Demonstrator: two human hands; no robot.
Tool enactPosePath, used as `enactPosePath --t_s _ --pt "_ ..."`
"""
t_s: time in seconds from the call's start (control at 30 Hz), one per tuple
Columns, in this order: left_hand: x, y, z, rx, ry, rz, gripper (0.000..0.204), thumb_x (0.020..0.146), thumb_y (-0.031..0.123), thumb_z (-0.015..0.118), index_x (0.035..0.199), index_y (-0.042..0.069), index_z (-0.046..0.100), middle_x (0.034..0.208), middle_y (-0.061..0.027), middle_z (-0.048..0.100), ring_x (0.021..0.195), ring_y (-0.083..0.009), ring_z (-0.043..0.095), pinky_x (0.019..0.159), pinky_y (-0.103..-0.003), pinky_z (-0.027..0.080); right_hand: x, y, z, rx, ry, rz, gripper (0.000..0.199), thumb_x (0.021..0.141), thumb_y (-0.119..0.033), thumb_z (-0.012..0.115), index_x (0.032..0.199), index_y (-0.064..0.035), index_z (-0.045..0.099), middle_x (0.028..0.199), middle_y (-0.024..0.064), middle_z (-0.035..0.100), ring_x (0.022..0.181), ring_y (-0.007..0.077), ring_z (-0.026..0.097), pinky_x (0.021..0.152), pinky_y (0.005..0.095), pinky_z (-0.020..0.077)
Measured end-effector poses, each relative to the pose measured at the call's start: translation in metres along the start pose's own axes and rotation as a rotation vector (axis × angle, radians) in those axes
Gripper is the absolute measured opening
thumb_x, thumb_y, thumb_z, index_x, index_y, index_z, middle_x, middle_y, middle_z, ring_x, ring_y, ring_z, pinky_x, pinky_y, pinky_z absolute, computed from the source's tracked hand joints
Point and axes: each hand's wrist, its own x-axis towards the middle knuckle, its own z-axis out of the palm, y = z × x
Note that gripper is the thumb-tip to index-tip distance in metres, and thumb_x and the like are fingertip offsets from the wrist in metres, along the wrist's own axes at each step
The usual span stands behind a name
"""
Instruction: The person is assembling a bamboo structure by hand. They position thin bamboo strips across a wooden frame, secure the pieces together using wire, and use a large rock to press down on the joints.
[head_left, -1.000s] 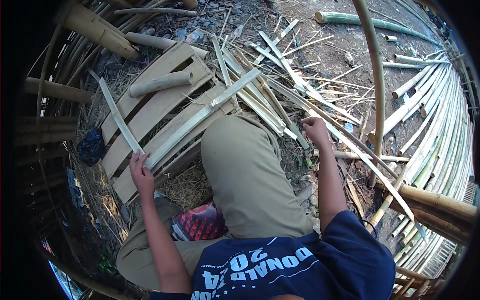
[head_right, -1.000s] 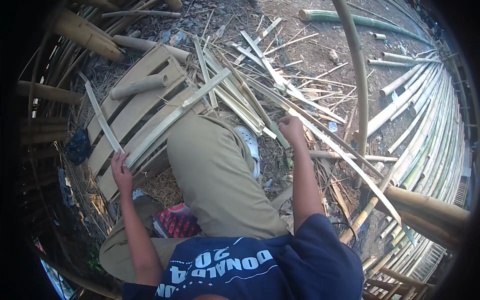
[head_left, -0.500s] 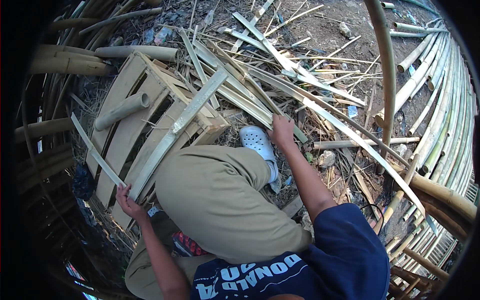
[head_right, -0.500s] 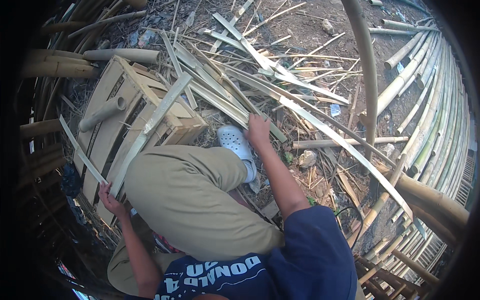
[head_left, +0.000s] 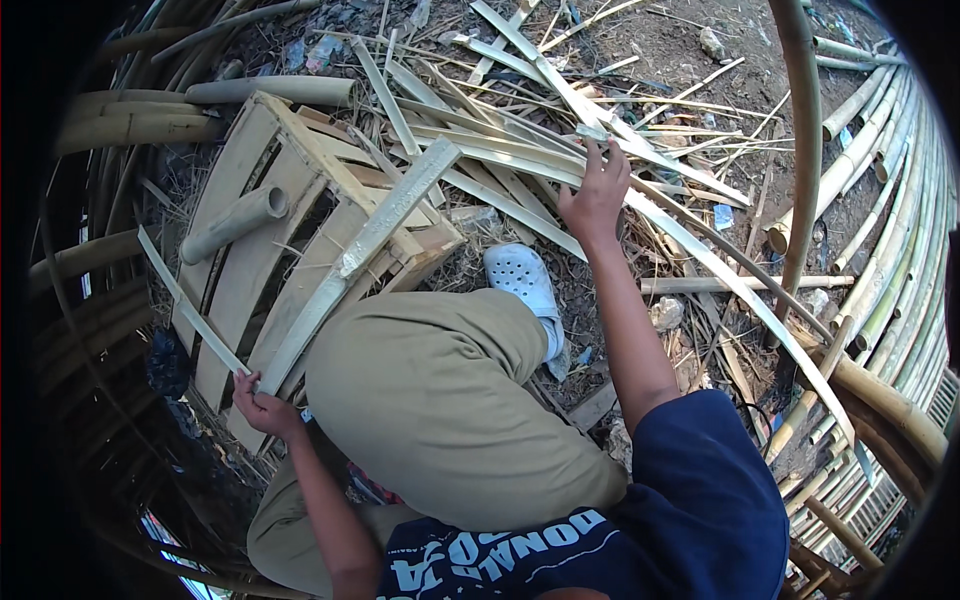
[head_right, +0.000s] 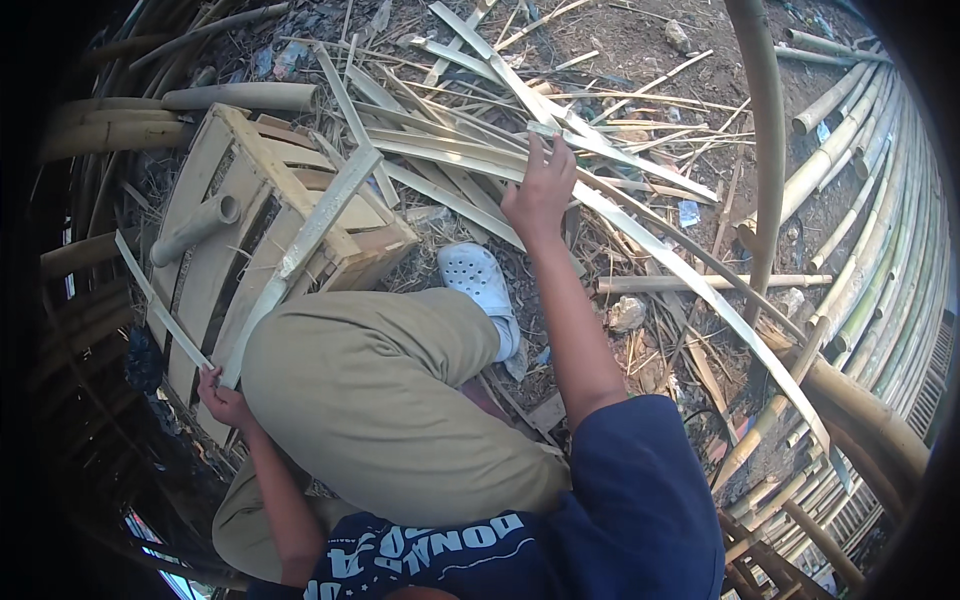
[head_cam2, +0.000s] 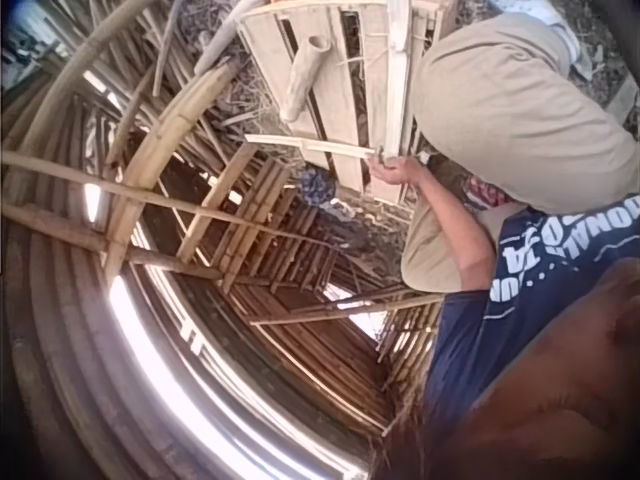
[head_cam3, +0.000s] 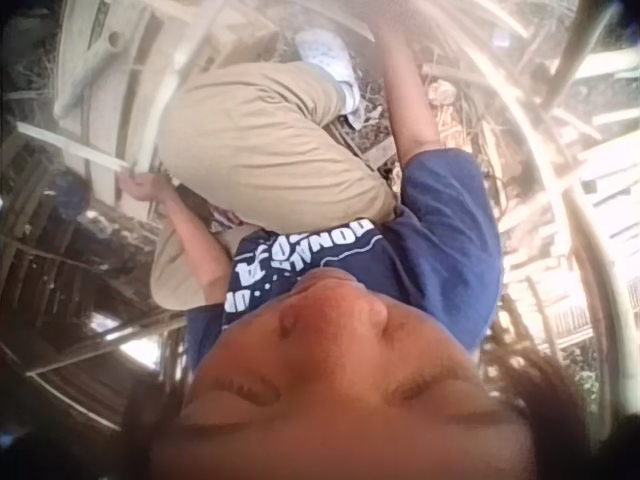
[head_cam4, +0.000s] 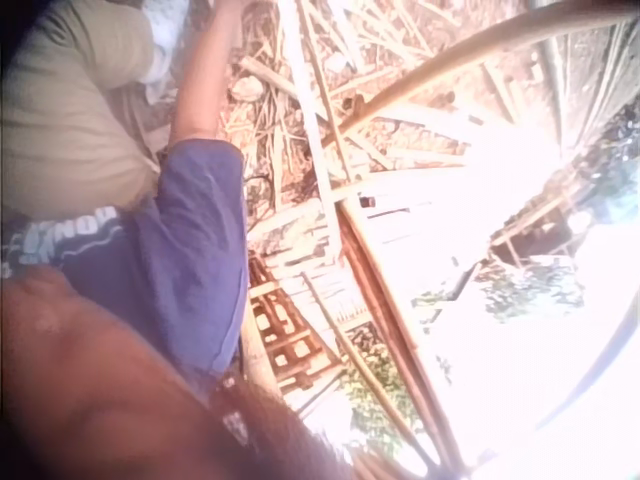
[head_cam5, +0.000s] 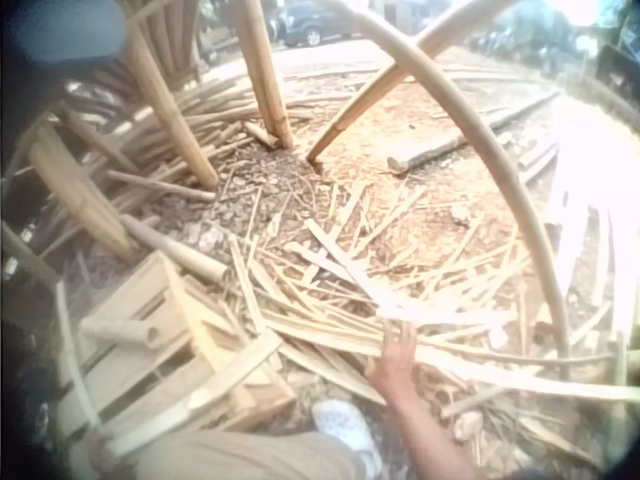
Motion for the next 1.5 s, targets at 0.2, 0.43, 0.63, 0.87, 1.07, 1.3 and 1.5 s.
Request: enactPosePath --t_s 0.2,0.43,0.63,0.87,1.07,1.3,1.5 --pt "0.0 0.001 0.0 -0.004 0.02 0.002 0.035 0.086 0.002 0.038 0.1 -0.005 0.069 0.116 -0.0225 0.068 0.132 -0.0399 0.059 0.115 -0.052 0.042 -0.092 -0.017 0.023 0.306 -0.53 0.072 0.021 0.078 -0.013 0.077 0.095 -0.0084 0.066 0.112 0.0145 0.061 0.106 0.0332 0.06 0.08 0.0434 0.0471" --pt "0.004 0.015 0.005 0.007 0.034 0.025 0.036 0.086 0.0 0.038 0.1 -0.006 0.07 0.115 -0.0229 0.068 0.131 -0.04 0.059 0.113 -0.051 0.045 -0.112 0.018 0.038 -0.157 -0.429 0.02 0.03 0.081 -0.006 0.068 0.11 -0.0068 0.062 0.105 0.0164 0.063 0.105 0.0368 0.062 0.081 0.0486 0.0501" --pt "-0.004 0.005 0.001 0.025 0.06 0.03 0.036 0.086 -0.001 0.038 0.101 -0.005 0.071 0.114 -0.0227 0.068 0.128 -0.0401 0.061 0.112 -0.051 0.046 -0.088 0.0 -0.041 0.161 -0.621 0.213 0.034 0.077 -0.011 0.068 0.108 0.0005 0.061 0.096 0.0282 0.07 0.09 0.0466 0.069 0.082 0.0556 0.0543" --pt "-0.002 0.001 0.0 -0.038 0.033 0.031 0.036 0.087 0.001 0.039 0.103 -0.004 0.071 0.119 -0.0231 0.068 0.131 -0.0403 0.059 0.114 -0.051 0.044 -0.093 0.03 -0.114 0.123 -0.477 0.336 0.039 0.072 -0.018 0.074 0.109 -0.0074 0.068 0.094 0.0188 0.076 0.089 0.0405 0.073 0.084 0.0494 0.0569" --pt "-0.004 -0.005 -0.01 -0.232 -0.053 0.067 0.029 0.096 0.02 0.059 0.111 0.001 0.074 0.134 -0.0219 0.063 0.138 -0.0418 0.053 0.117 -0.052 0.038 -0.1 0.054 -0.144 0.338 -0.295 0.387 0.036 0.071 -0.012 0.075 0.105 -0.0046 0.068 0.092 0.0183 0.077 0.084 0.0346 0.076 0.081 0.0431 0.0584" --pt "0.0 0.007 -0.024 -0.247 -0.111 0.151 0.037 0.077 0.009 0.085 0.112 0.006 0.073 0.141 -0.0148 0.062 0.139 -0.0376 0.051 0.117 -0.05 0.038 -0.085 0.045 -0.18 0.539 -0.132 0.515 0.031 0.077 -0.008 0.072 0.106 -0.0011 0.066 0.08 0.0115 0.075 0.069 0.0158 0.07 0.069 0.0318 0.0554" --pt "0.011 0.031 -0.043 0.014 0.053 0.202 0.038 0.071 0.02 0.09 0.099 0.008 0.068 0.11 -0.0088 0.07 0.112 -0.0352 0.058 0.1 -0.048 0.045 -0.067 0.027 -0.216 1.107 -0.274 0.521 0.028 0.087 0.001 0.073 0.113 0.0021 0.063 0.088 0.0056 0.07 0.066 0.0093 0.061 0.054 0.0251 0.0463"
